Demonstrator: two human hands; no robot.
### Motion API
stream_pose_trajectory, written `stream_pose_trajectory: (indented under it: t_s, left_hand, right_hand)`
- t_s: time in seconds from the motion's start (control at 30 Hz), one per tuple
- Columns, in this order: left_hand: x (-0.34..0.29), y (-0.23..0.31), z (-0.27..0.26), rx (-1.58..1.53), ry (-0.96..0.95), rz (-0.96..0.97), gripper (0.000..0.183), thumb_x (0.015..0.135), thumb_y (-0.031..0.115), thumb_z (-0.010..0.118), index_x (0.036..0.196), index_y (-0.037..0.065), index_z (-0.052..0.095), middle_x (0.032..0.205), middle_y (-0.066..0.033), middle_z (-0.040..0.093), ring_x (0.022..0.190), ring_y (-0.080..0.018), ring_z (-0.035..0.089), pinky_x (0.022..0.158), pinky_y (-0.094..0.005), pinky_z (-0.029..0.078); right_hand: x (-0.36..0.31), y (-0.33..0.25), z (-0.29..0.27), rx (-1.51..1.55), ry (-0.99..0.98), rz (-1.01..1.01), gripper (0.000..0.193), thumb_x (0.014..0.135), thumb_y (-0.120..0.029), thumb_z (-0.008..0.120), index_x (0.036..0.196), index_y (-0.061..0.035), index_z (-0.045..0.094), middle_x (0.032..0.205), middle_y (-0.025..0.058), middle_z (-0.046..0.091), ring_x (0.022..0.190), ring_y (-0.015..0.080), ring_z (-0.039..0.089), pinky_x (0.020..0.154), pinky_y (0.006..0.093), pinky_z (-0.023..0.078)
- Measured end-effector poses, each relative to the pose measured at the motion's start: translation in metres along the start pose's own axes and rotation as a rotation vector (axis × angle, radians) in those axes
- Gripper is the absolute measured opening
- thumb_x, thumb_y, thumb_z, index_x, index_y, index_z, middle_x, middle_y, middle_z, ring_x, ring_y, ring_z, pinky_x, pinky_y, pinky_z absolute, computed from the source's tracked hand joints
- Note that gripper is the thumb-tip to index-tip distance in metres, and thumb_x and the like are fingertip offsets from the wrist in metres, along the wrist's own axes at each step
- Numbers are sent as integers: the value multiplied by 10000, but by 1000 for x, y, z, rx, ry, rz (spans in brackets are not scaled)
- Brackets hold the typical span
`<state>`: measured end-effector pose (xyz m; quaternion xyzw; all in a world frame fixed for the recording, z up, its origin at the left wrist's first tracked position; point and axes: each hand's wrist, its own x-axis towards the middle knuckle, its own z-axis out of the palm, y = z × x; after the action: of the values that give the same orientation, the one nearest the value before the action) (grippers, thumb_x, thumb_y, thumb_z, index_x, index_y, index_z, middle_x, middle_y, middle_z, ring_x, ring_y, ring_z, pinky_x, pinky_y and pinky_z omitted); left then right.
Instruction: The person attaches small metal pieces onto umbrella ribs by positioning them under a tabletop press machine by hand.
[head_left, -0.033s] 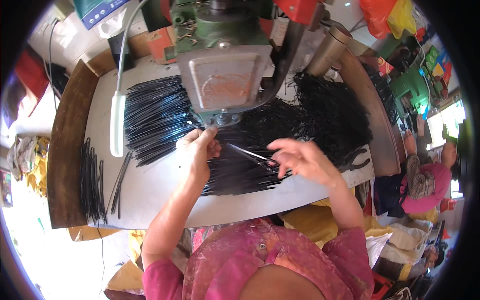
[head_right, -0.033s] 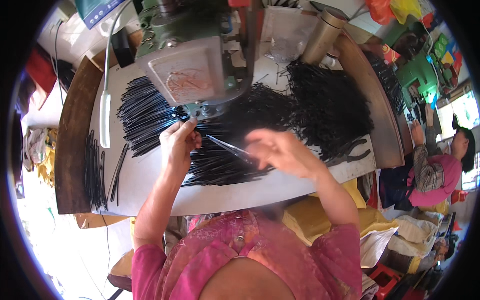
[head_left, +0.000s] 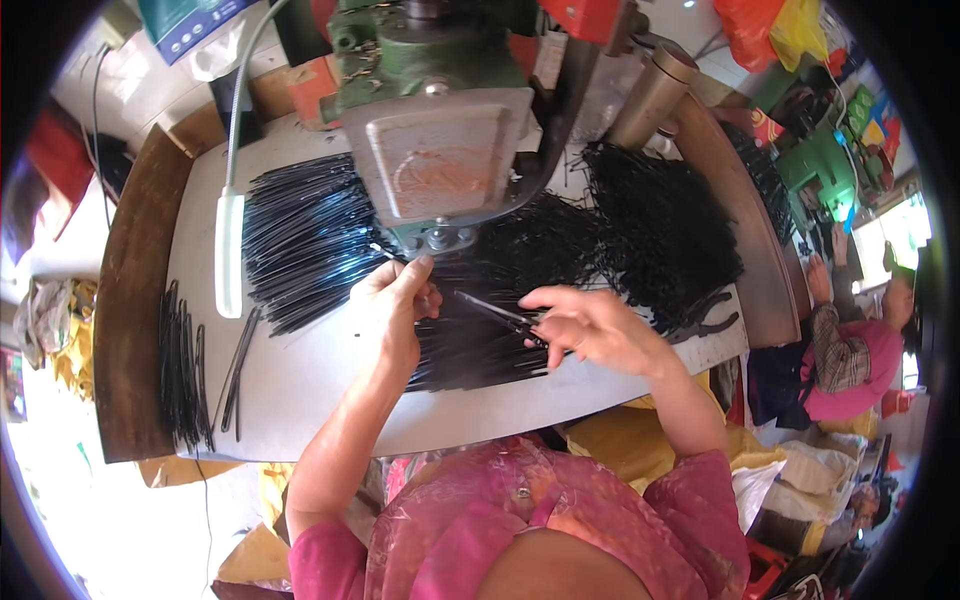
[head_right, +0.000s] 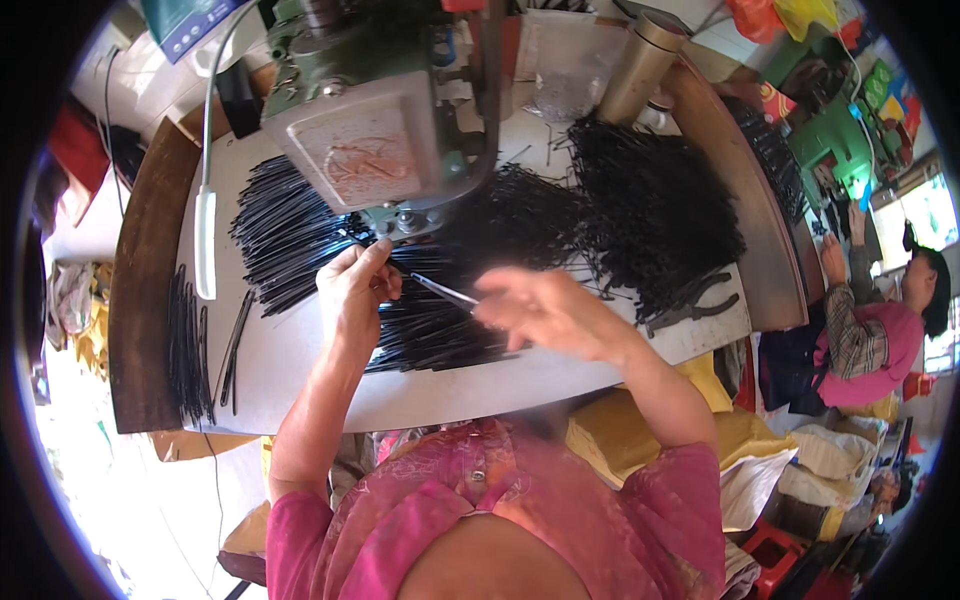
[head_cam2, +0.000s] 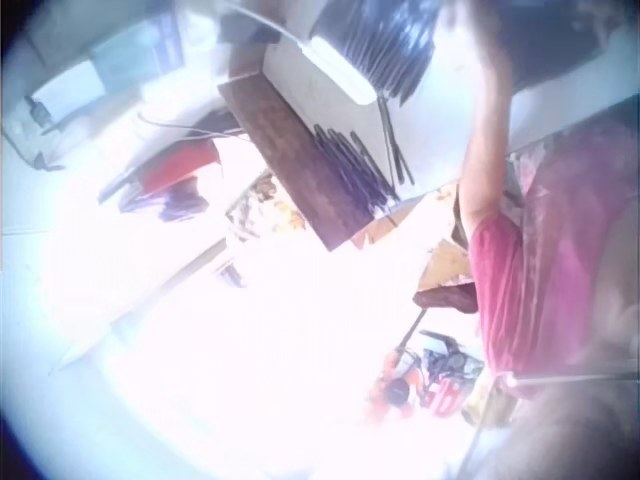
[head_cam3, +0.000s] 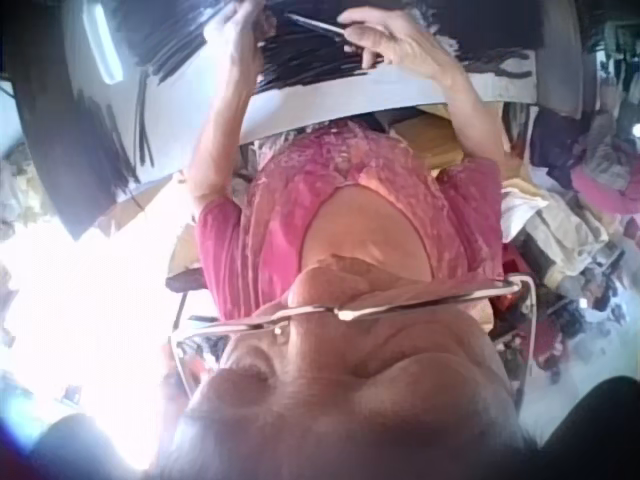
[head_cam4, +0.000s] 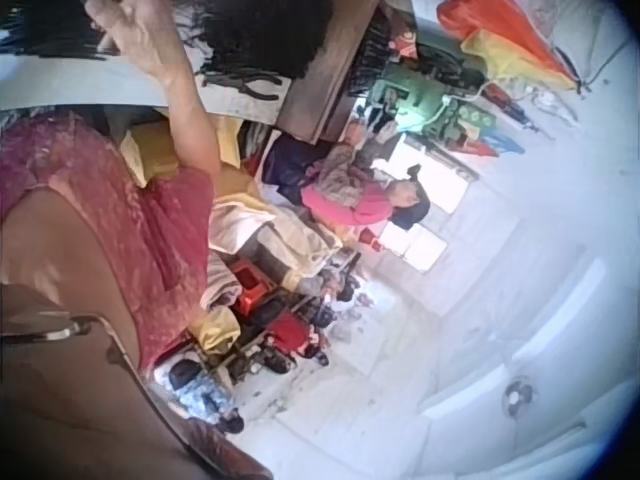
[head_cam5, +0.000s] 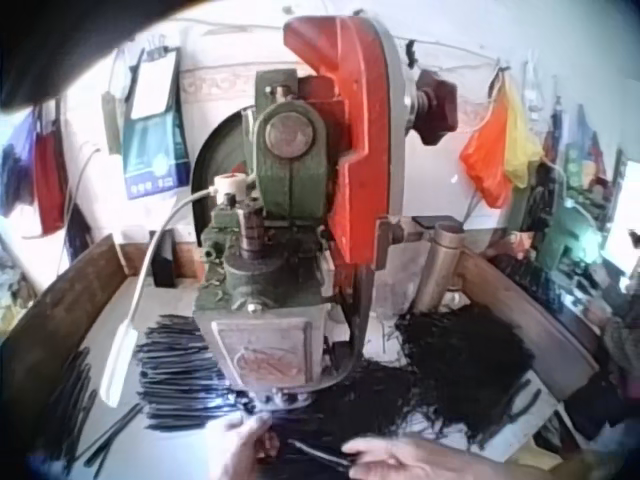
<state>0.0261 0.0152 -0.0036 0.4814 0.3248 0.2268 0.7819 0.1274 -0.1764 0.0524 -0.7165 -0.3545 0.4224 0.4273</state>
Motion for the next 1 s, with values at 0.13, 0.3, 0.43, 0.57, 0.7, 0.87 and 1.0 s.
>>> stream_pose_trajectory:
  t_s: [0.13, 0.3, 0.43, 0.57, 0.7, 0.87, 1.0]
  left_hand:
    - [-20, -8, 17, -102, -121, 7, 217, 751, 150, 637, 640, 38, 489, 564, -55, 510, 500, -137, 492, 504, -237, 416]
    - [-61, -31, 34, -103, -352, -216, 105, 783, 72, 574, 836, -8, 534, 829, -113, 582, 788, -167, 551, 704, -275, 440]
    - [-77, -44, 44, -58, -589, -220, 83, 778, 11, 541, 824, -44, 583, 899, -154, 592, 797, -204, 562, 749, -313, 437]
    - [-74, -40, 46, 121, -722, -293, 87, 773, 28, 562, 807, -51, 575, 823, -142, 598, 695, -192, 584, 652, -282, 469]
    - [-74, -41, 41, 300, -759, -247, 203, 746, -15, 588, 933, -73, 533, 699, -99, 588, 581, -151, 576, 552, -235, 463]
    - [-72, -38, 42, 336, -742, -243, 232, 753, -33, 575, 966, -87, 502, 693, -111, 583, 539, -149, 558, 514, -233, 457]
    - [-69, -34, 36, 311, -719, -211, 221, 783, -8, 539, 990, -46, 473, 726, -122, 593, 545, -156, 569, 509, -241, 465]
  right_hand:
    - [-3, 14, 13, -24, -180, 57, 251, 899, -203, 394, 915, 20, 510, 677, 72, 601, 447, 85, 519, 451, 206, 412]
    - [-31, 42, 25, 296, -34, 30, 254, 912, -210, 358, 942, 6, 488, 676, 65, 588, 450, 93, 508, 440, 224, 413]
    - [-56, 49, 30, 220, -167, 39, 257, 899, -238, 402, 878, 3, 489, 750, 92, 608, 544, 136, 584, 504, 261, 447]
    - [-100, 87, -42, -304, 273, -35, 239, 809, -188, 567, 983, -24, 565, 835, 82, 617, 738, 160, 595, 706, 279, 460]
    - [-135, 110, -108, -1228, 579, 363, 266, 642, -41, 562, 907, -44, 574, 913, 94, 547, 917, 277, 493, 762, 342, 437]
    - [-136, 153, -114, -1437, 573, 278, 267, 611, 6, 523, 878, -4, 532, 883, 111, 515, 927, 258, 480, 785, 317, 423]
    - [-138, 144, -105, -1395, 541, 209, 260, 582, 0, 528, 841, 0, 512, 863, 125, 507, 891, 272, 487, 751, 318, 425]
